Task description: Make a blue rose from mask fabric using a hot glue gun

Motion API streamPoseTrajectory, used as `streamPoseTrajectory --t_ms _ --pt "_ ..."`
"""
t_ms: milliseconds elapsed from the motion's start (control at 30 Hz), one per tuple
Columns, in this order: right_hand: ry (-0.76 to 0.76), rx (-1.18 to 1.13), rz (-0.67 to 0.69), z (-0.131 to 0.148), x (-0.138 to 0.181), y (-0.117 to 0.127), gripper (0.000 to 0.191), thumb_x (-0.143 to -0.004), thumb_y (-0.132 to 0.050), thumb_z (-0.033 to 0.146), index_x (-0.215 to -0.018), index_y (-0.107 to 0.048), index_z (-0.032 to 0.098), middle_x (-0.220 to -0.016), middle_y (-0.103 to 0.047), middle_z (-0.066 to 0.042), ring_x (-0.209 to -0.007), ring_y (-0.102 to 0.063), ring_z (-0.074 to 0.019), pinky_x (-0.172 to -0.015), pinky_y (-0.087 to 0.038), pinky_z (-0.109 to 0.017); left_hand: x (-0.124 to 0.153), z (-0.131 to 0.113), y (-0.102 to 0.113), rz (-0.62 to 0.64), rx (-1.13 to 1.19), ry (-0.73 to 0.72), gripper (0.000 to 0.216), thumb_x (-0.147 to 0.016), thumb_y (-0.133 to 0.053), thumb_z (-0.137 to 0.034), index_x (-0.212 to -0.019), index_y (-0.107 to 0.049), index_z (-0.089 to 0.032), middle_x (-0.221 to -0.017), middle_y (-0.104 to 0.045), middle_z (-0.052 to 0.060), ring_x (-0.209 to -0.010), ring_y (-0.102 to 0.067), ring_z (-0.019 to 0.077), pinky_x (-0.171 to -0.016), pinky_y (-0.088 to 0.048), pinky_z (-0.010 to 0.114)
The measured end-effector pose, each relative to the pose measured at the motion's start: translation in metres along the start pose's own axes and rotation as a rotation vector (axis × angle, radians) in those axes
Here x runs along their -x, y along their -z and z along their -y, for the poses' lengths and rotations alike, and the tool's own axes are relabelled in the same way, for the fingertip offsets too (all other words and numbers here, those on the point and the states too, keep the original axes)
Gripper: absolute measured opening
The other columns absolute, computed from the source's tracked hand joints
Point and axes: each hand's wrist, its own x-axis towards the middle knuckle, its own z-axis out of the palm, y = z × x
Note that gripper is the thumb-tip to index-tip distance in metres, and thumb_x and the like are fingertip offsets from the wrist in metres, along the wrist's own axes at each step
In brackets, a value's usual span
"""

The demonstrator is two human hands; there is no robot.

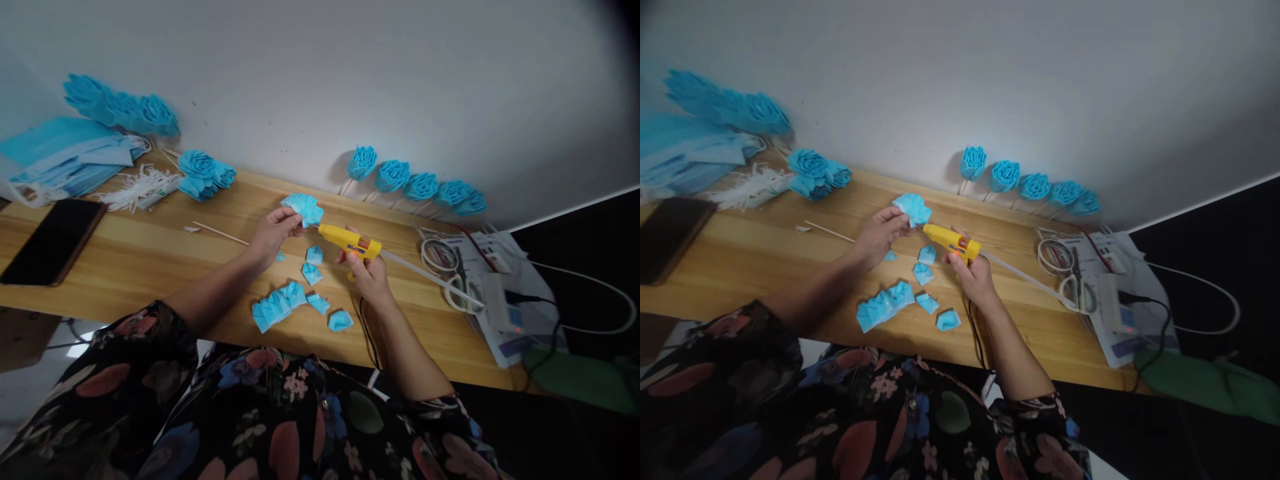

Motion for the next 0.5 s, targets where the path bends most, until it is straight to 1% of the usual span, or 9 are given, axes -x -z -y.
streamPoseTrajectory --t_ms 200,400,500 --pt "-0.025 0.008 0.005 -0.0011 -0.0001 -0.0003 0.054 -0.094 -0.055 0.071 -0.076 -0.074 0.024 -0.076 -0.07 -0.008 -0.095 -0.071 -0.0295 -0.112 -0.05 -0.049 -0.001 0.0014 -0.0005 -0.004 0.005 0.006 0.025 -0.076 -0.089 -0.022 -0.079 -0.065 -0.017 -0.067 -0.069 -0.003 -0.064 -0.068 0.0111 -0.07 -0.052 0.025" --pt "-0.017 0.014 -0.01 0.0 -0.0014 0.0 0.051 -0.094 -0.057 0.068 -0.075 -0.073 0.024 -0.074 -0.069 -0.008 -0.089 -0.07 -0.0285 -0.113 -0.049 -0.049 -0.0008 0.0012 -0.0011 -0.006 -0.002 0.008 0.023 -0.078 -0.088 -0.022 -0.078 -0.065 -0.017 -0.068 -0.07 -0.003 -0.065 -0.069 0.012 -0.071 -0.053 0.027" --pt "-0.004 0.006 -0.003 0.0 -0.0016 0.0012 0.049 -0.095 -0.057 0.065 -0.074 -0.072 0.023 -0.078 -0.071 -0.008 -0.089 -0.07 -0.0278 -0.113 -0.049 -0.05 0.0003 0.0 -0.0016 -0.016 -0.009 0.013 0.021 -0.079 -0.086 -0.021 -0.079 -0.065 -0.017 -0.068 -0.07 -0.002 -0.065 -0.068 0.0117 -0.07 -0.052 0.026"
